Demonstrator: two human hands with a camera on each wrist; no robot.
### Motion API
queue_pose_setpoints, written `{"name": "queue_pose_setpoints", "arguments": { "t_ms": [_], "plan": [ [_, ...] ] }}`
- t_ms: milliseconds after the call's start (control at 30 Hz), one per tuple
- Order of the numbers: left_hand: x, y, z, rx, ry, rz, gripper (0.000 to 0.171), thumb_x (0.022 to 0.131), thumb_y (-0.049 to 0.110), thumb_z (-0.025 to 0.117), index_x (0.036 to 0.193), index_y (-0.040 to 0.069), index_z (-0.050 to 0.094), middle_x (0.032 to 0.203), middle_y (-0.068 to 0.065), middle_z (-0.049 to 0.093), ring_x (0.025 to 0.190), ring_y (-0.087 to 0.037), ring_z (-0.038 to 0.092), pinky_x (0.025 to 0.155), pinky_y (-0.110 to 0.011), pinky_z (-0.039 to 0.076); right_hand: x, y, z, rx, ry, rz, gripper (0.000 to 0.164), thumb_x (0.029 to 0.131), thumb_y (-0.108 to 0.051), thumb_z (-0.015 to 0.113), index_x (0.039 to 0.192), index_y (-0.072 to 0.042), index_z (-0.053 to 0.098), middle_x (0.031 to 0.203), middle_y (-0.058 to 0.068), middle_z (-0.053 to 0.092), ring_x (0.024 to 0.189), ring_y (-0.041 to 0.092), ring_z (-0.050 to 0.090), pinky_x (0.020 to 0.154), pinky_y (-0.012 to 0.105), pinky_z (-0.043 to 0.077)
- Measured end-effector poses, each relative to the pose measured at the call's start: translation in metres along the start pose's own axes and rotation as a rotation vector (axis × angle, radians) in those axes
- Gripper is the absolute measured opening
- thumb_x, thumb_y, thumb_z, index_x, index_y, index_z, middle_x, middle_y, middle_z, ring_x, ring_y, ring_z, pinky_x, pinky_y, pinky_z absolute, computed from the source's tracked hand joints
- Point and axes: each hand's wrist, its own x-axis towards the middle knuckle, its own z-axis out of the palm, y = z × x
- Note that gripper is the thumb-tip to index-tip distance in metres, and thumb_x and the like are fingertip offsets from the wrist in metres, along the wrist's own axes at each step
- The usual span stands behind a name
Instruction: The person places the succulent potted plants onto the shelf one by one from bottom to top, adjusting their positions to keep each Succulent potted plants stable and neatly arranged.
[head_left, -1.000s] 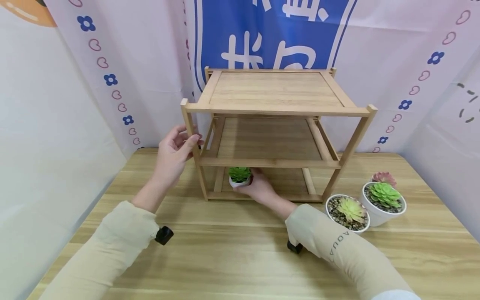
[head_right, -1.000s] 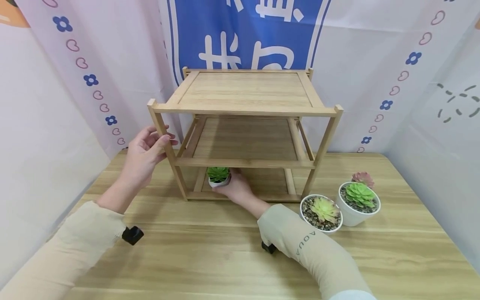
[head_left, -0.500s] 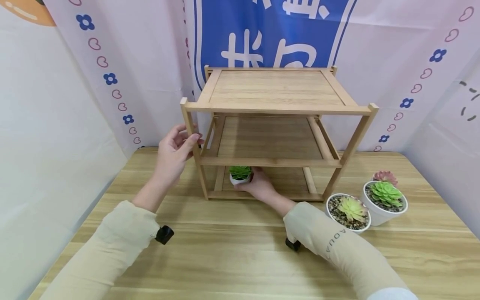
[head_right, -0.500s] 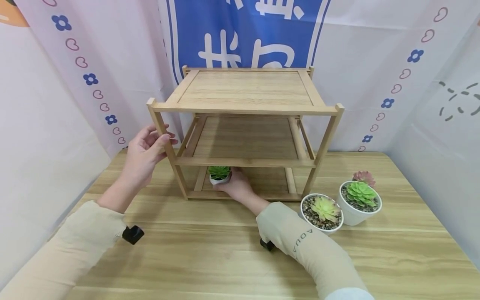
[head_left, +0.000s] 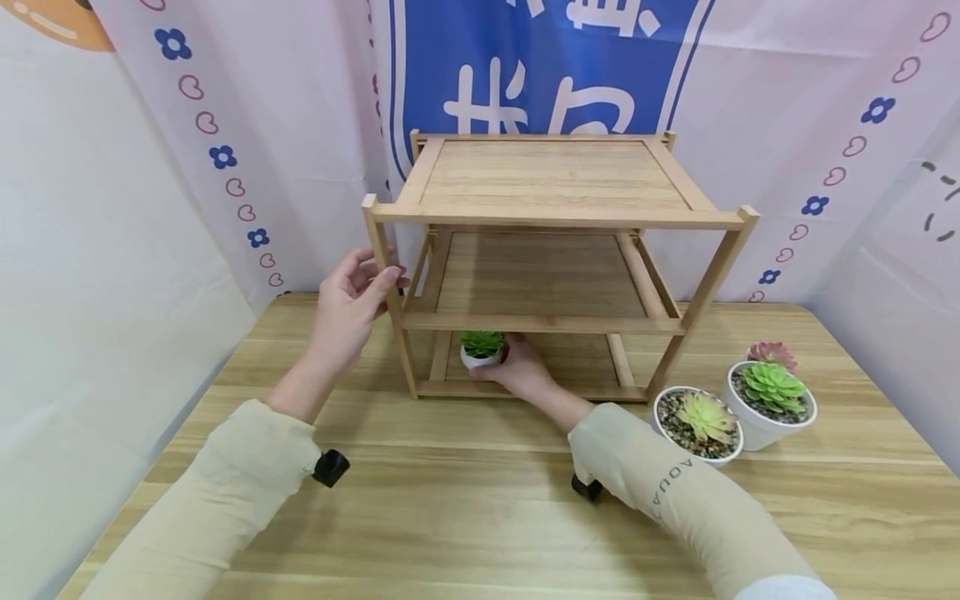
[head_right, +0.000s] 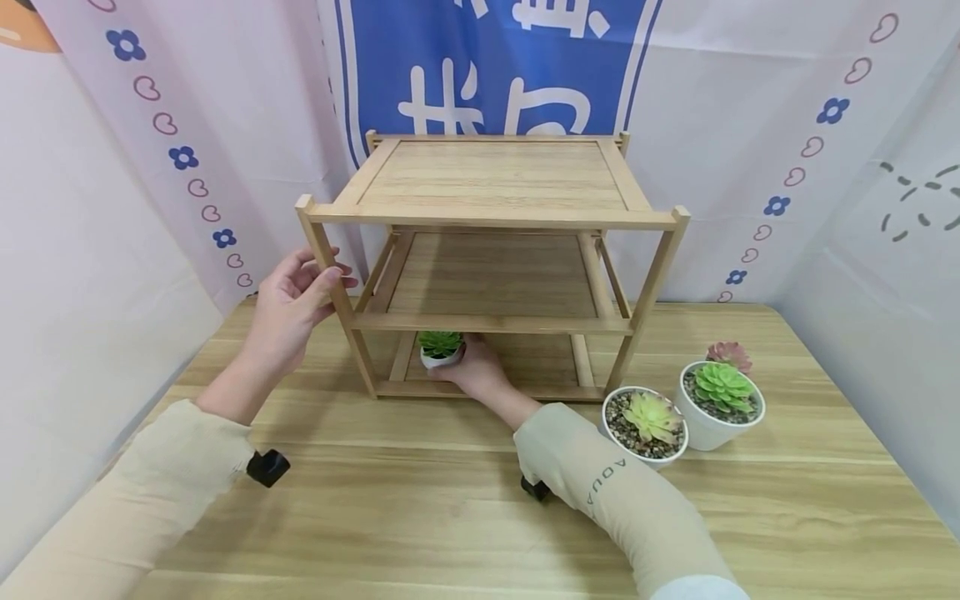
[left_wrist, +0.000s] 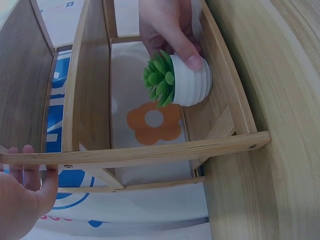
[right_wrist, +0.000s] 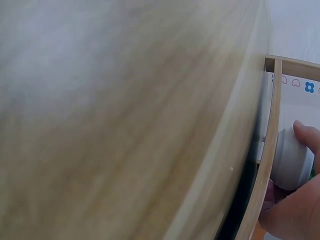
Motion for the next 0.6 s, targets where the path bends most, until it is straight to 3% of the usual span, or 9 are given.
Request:
{"name": "queue_pose_setpoints", "arguments": {
  "t_ms": [167, 600],
  "plan": [
    [0.000, 0.000, 0.000, -0.006, 0.002, 0.000, 0.034, 0.105, 0.013, 0.059, 0.136, 0.000, 0.053, 0.109, -0.003, 0.069, 0.101, -0.015, 0.066, 0.105, -0.043, 0.051, 0.000, 0.001, -0.001, -0.004, -0.006, 0.004, 0.080, 0.083, -0.017, 0.088, 0.149, 0.001, 0.045, 0.142, 0.022, 0.053, 0.130, 0.037, 0.052, 0.107, 0.048, 0.045],
    [-0.001, 0.000, 0.001, -0.001, 0.000, 0.001, 0.035, 0.106, 0.015, 0.059, 0.136, 0.000, 0.052, 0.106, 0.005, 0.069, 0.102, -0.015, 0.066, 0.107, -0.045, 0.049, -0.006, -0.002, -0.011, 0.092, -0.092, 0.024, 0.080, 0.085, -0.009, 0.085, 0.152, -0.001, 0.043, 0.139, 0.020, 0.054, 0.123, 0.035, 0.056, 0.099, 0.044, 0.051]
  ]
}}
